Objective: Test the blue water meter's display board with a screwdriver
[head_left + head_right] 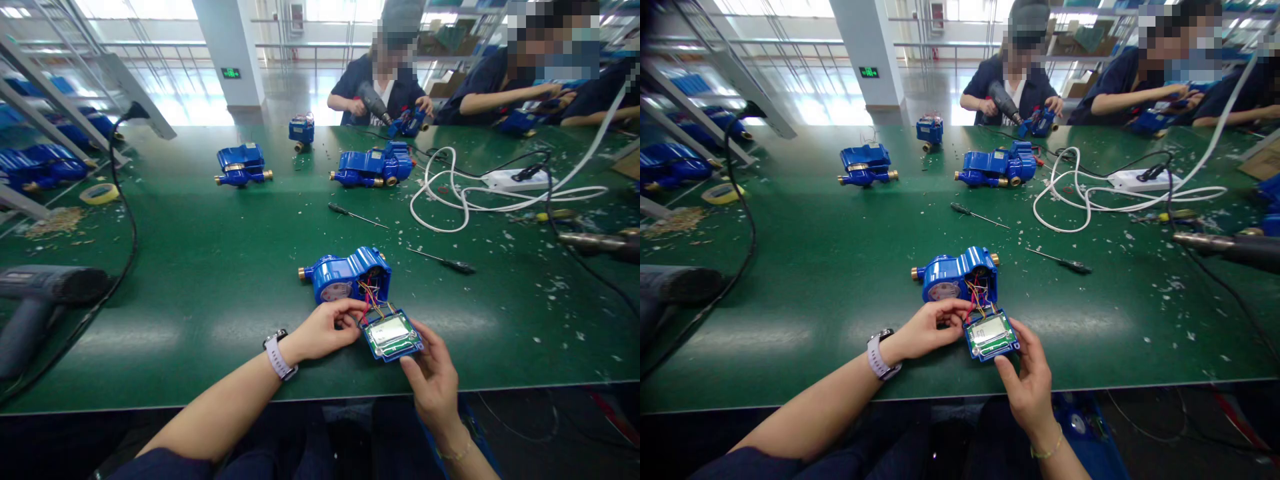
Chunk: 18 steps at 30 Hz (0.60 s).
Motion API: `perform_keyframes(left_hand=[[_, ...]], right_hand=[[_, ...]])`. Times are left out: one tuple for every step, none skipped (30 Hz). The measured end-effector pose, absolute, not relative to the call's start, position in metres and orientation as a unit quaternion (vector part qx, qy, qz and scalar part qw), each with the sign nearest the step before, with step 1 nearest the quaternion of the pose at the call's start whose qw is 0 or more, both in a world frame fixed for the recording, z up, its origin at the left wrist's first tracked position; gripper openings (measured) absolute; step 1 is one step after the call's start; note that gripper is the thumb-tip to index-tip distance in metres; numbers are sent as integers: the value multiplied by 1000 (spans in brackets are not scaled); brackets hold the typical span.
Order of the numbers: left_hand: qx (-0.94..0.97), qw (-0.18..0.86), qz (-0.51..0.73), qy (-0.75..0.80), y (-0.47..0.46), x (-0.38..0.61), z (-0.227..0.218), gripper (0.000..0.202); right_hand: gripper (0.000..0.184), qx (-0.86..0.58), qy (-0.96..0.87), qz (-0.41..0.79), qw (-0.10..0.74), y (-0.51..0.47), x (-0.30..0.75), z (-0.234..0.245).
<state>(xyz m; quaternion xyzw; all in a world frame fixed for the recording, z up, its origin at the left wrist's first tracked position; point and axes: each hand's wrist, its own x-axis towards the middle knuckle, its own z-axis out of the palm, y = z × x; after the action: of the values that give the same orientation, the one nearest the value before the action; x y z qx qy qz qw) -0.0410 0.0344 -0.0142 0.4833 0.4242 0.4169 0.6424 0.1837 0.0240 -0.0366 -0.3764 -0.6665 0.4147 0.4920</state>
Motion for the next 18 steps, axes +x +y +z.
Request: perform_keyframes(left_hand=[[492, 642, 411, 421, 33, -40, -14, 54], [500, 642, 404, 417, 33, -39, -13, 56], [507, 644, 398, 412, 32, -39, -13, 60], [512, 646, 392, 409, 31, -39, -13, 63], [516, 646, 388, 407, 31, -39, -14, 66], [520, 646, 384, 406, 31, -40, -14, 68], [523, 645, 382, 406, 31, -41, -14, 70], [527, 642, 379, 408, 32, -42, -14, 70], [532, 637, 378, 411, 32, -43, -13, 69], [536, 631, 376, 416, 33, -43, -13, 66], [541, 624, 374, 422, 33, -44, -12, 63], [546, 615, 372, 430, 33, -44, -12, 59], [551, 606, 371, 438, 33, -44, -11, 54], [556, 596, 369, 446, 33, -44, -10, 50], [562, 587, 367, 452, 33, -44, -9, 48], [569, 578, 365, 458, 32, -45, -8, 46], [575, 569, 362, 462, 32, -45, -7, 46], [581, 561, 359, 467, 32, -46, -7, 46]], right_hand=[[40, -373, -673, 414, 487, 24, 188, -38], [42, -371, -679, 414, 480, 25, 192, -40], [44, -371, -685, 413, 472, 25, 195, -42], [46, -371, -691, 412, 464, 25, 198, -44], [49, -372, -696, 411, 456, 25, 200, -47], [50, -374, -701, 409, 449, 25, 202, -49], [51, -376, -705, 405, 445, 25, 203, -51], [51, -379, -708, 400, 441, 25, 204, -53], [51, -381, -711, 395, 439, 25, 205, -55], [51, -384, -714, 389, 438, 25, 205, -57], [51, -387, -716, 383, 437, 26, 205, -58], [51, -389, -719, 376, 436, 26, 205, -60], [51, -391, -722, 369, 436, 26, 205, -61], [52, -394, -724, 364, 434, 26, 205, -61], [52, -395, -726, 358, 434, 26, 205, -62], [52, -396, -728, 353, 434, 26, 205, -62], [52, -397, -730, 348, 434, 26, 205, -63], [52, -398, -731, 343, 434, 26, 205, -63]])
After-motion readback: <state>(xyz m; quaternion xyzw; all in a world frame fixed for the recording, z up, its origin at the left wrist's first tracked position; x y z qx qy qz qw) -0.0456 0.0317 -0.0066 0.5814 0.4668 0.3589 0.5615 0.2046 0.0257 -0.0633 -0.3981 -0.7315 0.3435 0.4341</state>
